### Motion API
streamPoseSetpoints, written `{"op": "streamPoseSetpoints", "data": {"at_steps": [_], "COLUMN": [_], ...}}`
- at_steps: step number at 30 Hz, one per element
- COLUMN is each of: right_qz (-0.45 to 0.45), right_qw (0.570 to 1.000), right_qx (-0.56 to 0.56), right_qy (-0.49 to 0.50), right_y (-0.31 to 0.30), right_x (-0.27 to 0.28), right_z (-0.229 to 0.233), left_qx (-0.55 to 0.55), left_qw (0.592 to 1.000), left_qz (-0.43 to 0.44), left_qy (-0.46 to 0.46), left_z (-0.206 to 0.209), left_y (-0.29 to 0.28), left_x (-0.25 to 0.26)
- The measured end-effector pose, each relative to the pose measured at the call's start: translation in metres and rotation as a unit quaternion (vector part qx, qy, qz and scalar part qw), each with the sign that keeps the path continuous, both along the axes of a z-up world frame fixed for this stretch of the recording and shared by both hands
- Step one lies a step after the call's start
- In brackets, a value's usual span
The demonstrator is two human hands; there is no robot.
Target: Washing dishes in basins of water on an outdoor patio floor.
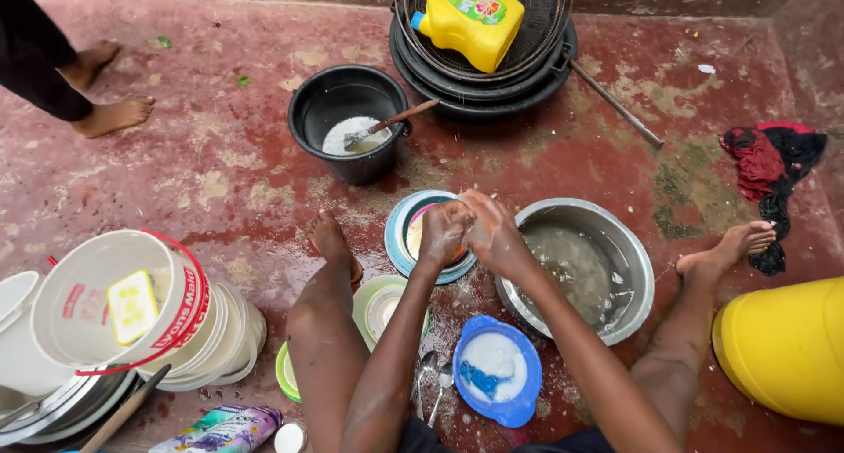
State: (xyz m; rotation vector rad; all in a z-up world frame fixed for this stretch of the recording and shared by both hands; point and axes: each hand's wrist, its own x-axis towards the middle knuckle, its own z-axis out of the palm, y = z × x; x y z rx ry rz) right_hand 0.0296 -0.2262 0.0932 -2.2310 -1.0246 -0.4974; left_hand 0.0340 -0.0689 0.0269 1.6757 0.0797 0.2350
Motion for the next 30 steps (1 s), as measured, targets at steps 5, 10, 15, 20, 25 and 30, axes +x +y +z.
{"op": "streamPoseSetpoints", "data": {"at_steps": [5,10,15,20,25,30], "right_qz": [-0.120,0.028,-0.140,-0.209,-0.287,-0.055], "right_qw": [0.920,0.816,0.802,0.747,0.487,0.326], "right_qx": [0.012,0.245,0.195,0.351,0.484,0.593], "right_qy": [0.372,0.522,0.547,0.524,0.668,0.734], "right_y": [0.010,0.018,-0.004,-0.141,-0.231,-0.229], "right_x": [-0.003,0.005,-0.013,0.019,0.006,0.061], "right_z": [0.009,-0.055,-0.072,-0.267,-0.366,-0.464], "left_qx": [-0.213,-0.446,-0.376,-0.350,-0.330,-0.270], "left_qw": [0.975,0.891,0.922,0.921,0.918,0.940], "left_qz": [0.035,0.074,0.068,0.121,0.074,0.051], "left_qy": [-0.047,0.036,0.070,0.117,0.207,0.203], "left_z": [-0.034,0.000,-0.013,-0.025,-0.062,-0.074], "left_y": [0.009,-0.005,0.012,0.019,0.018,0.012], "left_x": [0.005,-0.018,-0.014,-0.027,-0.029,-0.031]}}
